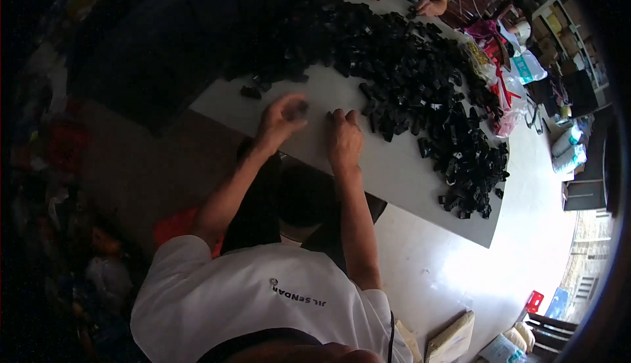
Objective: The person assembles small plastic components by hand, taking pieces from a pile on the table and fitting them together.
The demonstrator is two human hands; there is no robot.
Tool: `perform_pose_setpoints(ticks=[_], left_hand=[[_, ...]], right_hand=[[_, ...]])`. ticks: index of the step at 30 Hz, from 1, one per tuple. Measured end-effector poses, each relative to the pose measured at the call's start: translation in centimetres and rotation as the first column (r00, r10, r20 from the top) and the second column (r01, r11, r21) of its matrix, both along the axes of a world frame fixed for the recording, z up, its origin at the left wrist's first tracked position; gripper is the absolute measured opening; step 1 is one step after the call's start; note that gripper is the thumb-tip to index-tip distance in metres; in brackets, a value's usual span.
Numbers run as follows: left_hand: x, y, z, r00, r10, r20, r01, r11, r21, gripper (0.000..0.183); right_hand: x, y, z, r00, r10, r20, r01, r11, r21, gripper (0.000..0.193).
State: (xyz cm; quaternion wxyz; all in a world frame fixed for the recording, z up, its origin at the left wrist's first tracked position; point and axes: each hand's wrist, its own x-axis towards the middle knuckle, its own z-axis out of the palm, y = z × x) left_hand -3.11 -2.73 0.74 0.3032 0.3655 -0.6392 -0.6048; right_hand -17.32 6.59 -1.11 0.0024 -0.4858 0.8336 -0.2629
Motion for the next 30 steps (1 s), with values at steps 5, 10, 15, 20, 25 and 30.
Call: perform_pose_setpoints(ticks=[5, 10, 15, 20, 25, 30], left_hand=[[0.1, 0.5, -1.9, 0.992, -0.124, -0.033, 0.126, 0.988, 0.088, 0.024], [-0.4, 0.8, -1.8, 0.991, -0.083, -0.108, 0.097, 0.986, 0.132, 0.02], [-0.4, 1.6, -1.4, 0.98, -0.124, -0.153, 0.156, 0.964, 0.216, 0.018], [-0.2, 1.5, -3.3, 0.941, -0.185, -0.283, 0.248, 0.947, 0.206, 0.025], [-0.4, 2.1, -2.3, 0.952, -0.212, -0.221, 0.266, 0.931, 0.252, 0.038], [-0.1, 2.0, -1.7, 0.913, -0.301, -0.276, 0.366, 0.903, 0.226, 0.027]], right_hand=[[0.7, 0.5, 1.0, 0.99, 0.139, -0.016, -0.139, 0.99, 0.005, 0.014], [0.3, 1.3, 0.8, 0.958, 0.192, 0.211, -0.156, 0.972, -0.177, 0.017], [1.5, 2.5, 1.5, 0.856, 0.313, 0.41, -0.106, 0.885, -0.454, 0.019], [2.5, 3.1, 3.1, 0.884, 0.383, 0.269, -0.209, 0.837, -0.506, 0.018], [2.0, 3.8, 2.3, 0.909, 0.296, 0.292, -0.152, 0.891, -0.429, 0.019], [2.1, 4.3, 2.5, 0.917, 0.284, 0.28, -0.162, 0.907, -0.388, 0.017]])
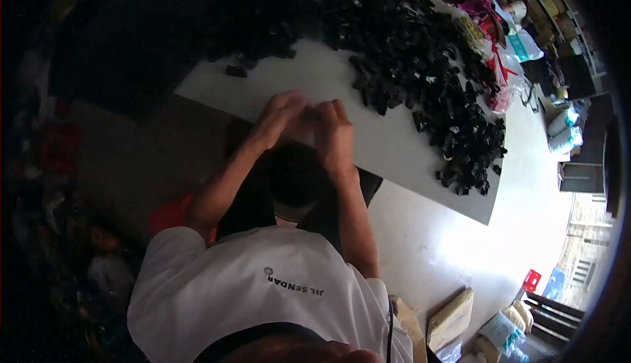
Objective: The person assembles small plastic components by hand, taking pieces from a pile on the table and fitting them together.
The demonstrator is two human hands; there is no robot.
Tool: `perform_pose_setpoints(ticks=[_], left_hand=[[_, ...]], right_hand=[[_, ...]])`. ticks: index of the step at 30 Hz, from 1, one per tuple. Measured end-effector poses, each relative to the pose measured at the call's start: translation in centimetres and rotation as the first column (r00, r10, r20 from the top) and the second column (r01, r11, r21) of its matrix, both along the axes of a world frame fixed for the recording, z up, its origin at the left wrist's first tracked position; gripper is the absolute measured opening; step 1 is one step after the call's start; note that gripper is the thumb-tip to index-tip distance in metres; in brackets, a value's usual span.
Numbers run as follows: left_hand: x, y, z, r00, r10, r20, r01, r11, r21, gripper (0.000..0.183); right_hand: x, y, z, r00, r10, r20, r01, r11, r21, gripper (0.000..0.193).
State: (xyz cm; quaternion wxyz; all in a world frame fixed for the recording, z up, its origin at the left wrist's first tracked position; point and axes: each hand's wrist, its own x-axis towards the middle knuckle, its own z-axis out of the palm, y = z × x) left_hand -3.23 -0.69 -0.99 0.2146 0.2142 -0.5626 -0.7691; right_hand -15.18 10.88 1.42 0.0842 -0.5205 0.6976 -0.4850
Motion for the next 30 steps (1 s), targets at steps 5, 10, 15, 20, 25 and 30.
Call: perform_pose_setpoints(ticks=[5, 10, 15, 20, 25, 30], left_hand=[[0.7, 0.8, 2.5, 0.999, 0.03, 0.038, -0.029, 0.999, -0.039, 0.021], [1.4, 2.1, 2.3, 0.998, -0.024, 0.066, 0.019, 0.998, 0.066, 0.018], [3.5, 3.1, 3.5, 0.958, -0.043, 0.285, 0.133, 0.943, -0.306, 0.022], [7.1, -4.9, 1.0, 0.73, 0.678, 0.085, -0.096, 0.225, -0.97, 0.042], [6.8, -8.8, -0.9, 0.642, 0.765, 0.052, 0.035, 0.038, -0.999, 0.037], [5.4, -7.9, -0.1, 0.59, 0.77, 0.241, 0.032, 0.276, -0.961, 0.028]], right_hand=[[0.9, 0.8, 0.9, 0.994, 0.046, 0.102, -0.045, 0.999, -0.007, 0.018], [0.4, 2.7, 0.2, 0.788, 0.013, 0.615, -0.174, 0.964, 0.203, 0.02], [1.1, 4.4, -1.2, 0.788, 0.01, 0.615, -0.262, 0.911, 0.32, 0.02], [1.6, 4.6, -0.3, 0.901, 0.407, 0.151, -0.43, 0.789, 0.439, 0.022], [-0.7, -5.4, 0.6, 0.976, 0.156, -0.149, -0.132, 0.978, 0.164, 0.031], [-2.5, -15.1, -2.7, 0.966, -0.009, -0.259, 0.063, 0.978, 0.201, 0.03]])
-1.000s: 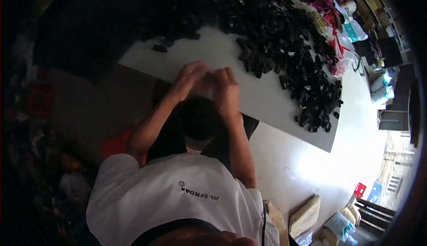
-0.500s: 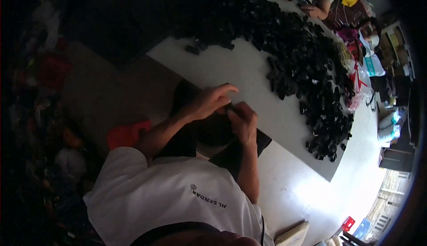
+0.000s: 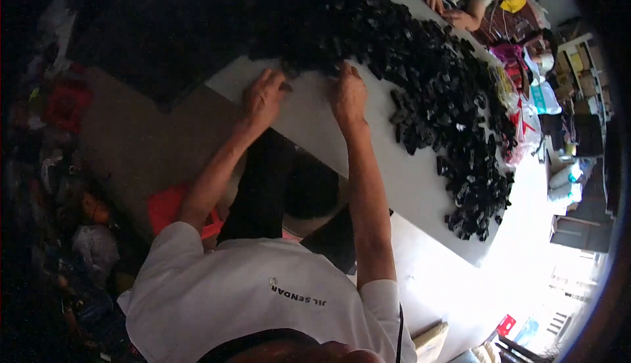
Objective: The person assembles small plastic components by hand, taking pieces from a pile on the table and fitting them together.
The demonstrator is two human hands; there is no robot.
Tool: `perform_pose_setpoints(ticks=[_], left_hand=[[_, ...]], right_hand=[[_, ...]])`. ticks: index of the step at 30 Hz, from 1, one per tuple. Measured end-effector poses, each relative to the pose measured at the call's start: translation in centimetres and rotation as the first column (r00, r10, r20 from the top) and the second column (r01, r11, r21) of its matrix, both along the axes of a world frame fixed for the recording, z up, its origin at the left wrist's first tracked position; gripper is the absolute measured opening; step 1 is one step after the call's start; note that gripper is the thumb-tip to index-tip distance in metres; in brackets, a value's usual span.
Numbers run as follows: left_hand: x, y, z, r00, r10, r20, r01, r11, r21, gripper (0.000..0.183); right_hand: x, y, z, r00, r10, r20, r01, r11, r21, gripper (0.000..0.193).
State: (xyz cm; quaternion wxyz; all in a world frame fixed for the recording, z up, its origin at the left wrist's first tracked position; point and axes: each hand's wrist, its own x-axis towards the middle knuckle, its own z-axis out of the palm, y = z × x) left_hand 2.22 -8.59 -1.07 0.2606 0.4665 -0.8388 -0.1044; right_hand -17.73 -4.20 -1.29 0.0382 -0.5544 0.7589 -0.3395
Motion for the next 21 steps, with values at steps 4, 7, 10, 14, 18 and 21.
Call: perform_pose_setpoints(ticks=[4, 7, 10, 14, 18, 21], left_hand=[[0.1, 0.3, -1.2, 0.906, -0.021, -0.423, 0.164, 0.938, 0.304, 0.02], [-0.8, 1.9, -1.5, 0.727, 0.187, -0.66, 0.294, 0.785, 0.546, 0.02], [-2.1, 2.4, -1.1, 0.551, 0.302, -0.777, 0.498, 0.629, 0.598, 0.025], [-3.0, 3.6, -0.4, 0.553, 0.216, -0.805, 0.658, 0.48, 0.58, 0.034], [-3.8, 5.4, 0.1, 0.54, 0.171, -0.824, 0.751, 0.344, 0.563, 0.026], [-3.0, 5.4, 0.8, 0.596, 0.115, -0.795, 0.75, 0.275, 0.602, 0.023]], right_hand=[[0.2, -0.4, -0.8, 0.992, -0.026, -0.126, 0.039, 0.994, 0.102, 0.025], [0.4, 1.7, -0.4, 0.999, 0.006, -0.047, -0.005, 1.0, 0.008, 0.021], [1.4, 5.2, 1.2, 0.966, 0.083, 0.246, -0.054, 0.991, -0.123, 0.017], [3.3, 9.0, 0.9, 0.919, 0.253, 0.303, -0.168, 0.945, -0.282, 0.013], [2.7, 11.4, 1.1, 0.911, 0.108, 0.399, -0.061, 0.99, -0.129, 0.01], [2.6, 12.1, 1.0, 0.907, 0.156, 0.39, -0.099, 0.982, -0.16, 0.01]])
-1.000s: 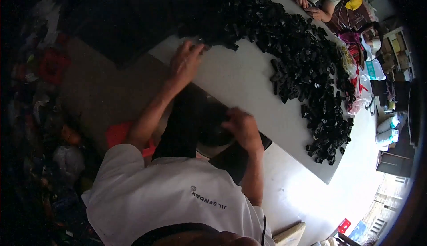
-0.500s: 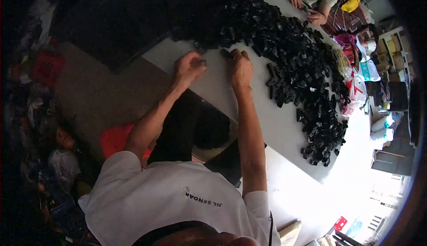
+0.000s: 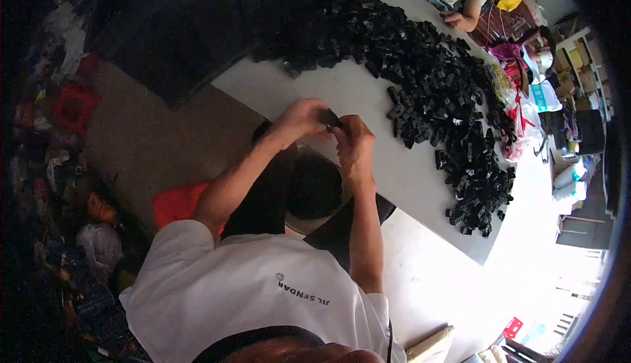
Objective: The person assembles small plastic components by hand, taking pieces from a pile on the table and fitting them together.
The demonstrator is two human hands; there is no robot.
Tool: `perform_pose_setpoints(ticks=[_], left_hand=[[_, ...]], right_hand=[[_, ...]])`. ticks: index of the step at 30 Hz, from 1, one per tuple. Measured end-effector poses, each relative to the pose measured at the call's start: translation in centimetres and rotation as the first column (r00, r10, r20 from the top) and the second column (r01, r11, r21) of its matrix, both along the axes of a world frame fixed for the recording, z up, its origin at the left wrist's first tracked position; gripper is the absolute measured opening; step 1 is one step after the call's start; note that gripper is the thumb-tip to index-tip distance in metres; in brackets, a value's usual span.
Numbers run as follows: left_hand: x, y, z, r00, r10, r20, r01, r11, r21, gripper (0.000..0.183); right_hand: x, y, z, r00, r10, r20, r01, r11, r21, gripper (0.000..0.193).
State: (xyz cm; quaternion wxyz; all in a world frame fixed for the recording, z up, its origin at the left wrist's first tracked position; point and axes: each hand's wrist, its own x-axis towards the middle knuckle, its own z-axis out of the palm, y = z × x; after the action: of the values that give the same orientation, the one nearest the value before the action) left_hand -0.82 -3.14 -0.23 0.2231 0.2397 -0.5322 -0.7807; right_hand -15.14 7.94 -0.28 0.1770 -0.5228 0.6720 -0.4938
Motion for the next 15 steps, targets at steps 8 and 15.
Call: perform_pose_setpoints(ticks=[8, 15], left_hand=[[0.5, 1.4, 1.3, 0.99, -0.077, 0.118, 0.09, 0.989, -0.115, 0.02], [0.3, 4.7, 2.0, 0.996, -0.079, 0.03, 0.083, 0.98, -0.179, 0.026]], right_hand=[[1.4, 1.9, 3.2, 0.99, 0.048, -0.134, -0.048, 0.999, 0.003, 0.015], [0.7, 4.8, 1.7, 0.897, 0.049, 0.439, -0.118, 0.984, 0.131, 0.013]])
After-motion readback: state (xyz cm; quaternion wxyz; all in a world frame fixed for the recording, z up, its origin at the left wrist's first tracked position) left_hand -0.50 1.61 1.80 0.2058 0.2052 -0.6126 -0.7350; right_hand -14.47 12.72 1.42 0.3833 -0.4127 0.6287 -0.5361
